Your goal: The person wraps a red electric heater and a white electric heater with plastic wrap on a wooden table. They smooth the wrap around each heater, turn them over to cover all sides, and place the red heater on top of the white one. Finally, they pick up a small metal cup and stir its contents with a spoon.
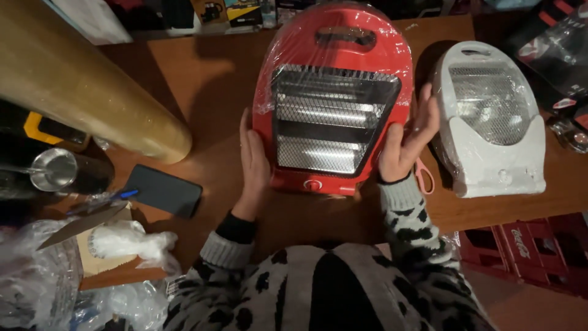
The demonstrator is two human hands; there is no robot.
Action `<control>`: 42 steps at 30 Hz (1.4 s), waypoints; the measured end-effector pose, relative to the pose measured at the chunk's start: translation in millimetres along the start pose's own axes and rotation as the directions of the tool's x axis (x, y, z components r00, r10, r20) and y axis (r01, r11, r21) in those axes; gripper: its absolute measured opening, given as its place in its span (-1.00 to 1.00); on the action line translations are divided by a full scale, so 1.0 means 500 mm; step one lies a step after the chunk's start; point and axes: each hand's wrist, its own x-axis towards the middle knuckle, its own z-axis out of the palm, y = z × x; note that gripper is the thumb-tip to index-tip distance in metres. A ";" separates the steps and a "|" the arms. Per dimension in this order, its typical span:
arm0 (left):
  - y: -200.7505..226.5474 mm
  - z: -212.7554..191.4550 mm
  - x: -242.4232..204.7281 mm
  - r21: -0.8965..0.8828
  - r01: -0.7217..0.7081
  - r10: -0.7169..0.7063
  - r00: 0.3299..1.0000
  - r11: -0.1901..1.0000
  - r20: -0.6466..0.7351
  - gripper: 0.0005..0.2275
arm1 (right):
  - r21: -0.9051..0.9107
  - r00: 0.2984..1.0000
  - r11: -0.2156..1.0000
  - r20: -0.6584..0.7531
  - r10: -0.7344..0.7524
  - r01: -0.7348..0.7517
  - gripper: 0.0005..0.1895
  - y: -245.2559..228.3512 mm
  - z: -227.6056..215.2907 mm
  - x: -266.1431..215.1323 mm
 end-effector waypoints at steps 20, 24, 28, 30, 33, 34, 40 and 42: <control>-0.071 0.002 -0.004 0.239 -0.075 0.072 0.997 0.968 0.021 -0.55 | -0.105 0.981 0.977 0.033 0.192 -0.187 -0.39 0.100 -0.014 -0.045; -0.075 0.011 0.018 0.214 -0.036 0.036 0.999 0.976 0.006 -0.58 | -0.130 0.979 0.972 0.036 0.203 -0.197 -0.43 0.116 -0.009 -0.039; -0.074 0.008 0.026 0.200 -0.051 0.044 0.998 0.978 0.042 -0.57 | -0.140 0.978 0.971 0.043 0.203 -0.196 -0.45 0.122 -0.006 -0.036; -0.079 0.008 0.027 0.205 -0.081 0.076 0.997 0.975 0.032 -0.56 | -0.136 0.981 0.974 0.046 0.187 -0.179 -0.45 0.121 -0.003 -0.035; -0.058 0.010 0.027 0.208 -0.083 0.078 0.996 0.975 0.033 -0.55 | -0.148 0.984 0.975 0.047 0.174 -0.165 -0.45 0.111 0.000 -0.030; -0.068 0.008 0.027 0.208 -0.082 0.076 0.997 0.975 0.033 -0.55 | -0.149 0.983 0.975 0.048 0.176 -0.167 -0.45 0.113 0.000 -0.031; -0.108 0.001 0.029 0.273 -0.112 0.100 0.993 0.955 0.057 -0.53 | -0.146 0.984 0.975 0.042 0.175 -0.167 -0.43 0.115 0.000 -0.033; -0.101 0.003 0.029 0.234 -0.053 0.038 0.997 0.971 0.068 -0.50 | -0.132 0.982 0.975 0.045 0.186 -0.179 -0.43 0.108 0.002 -0.031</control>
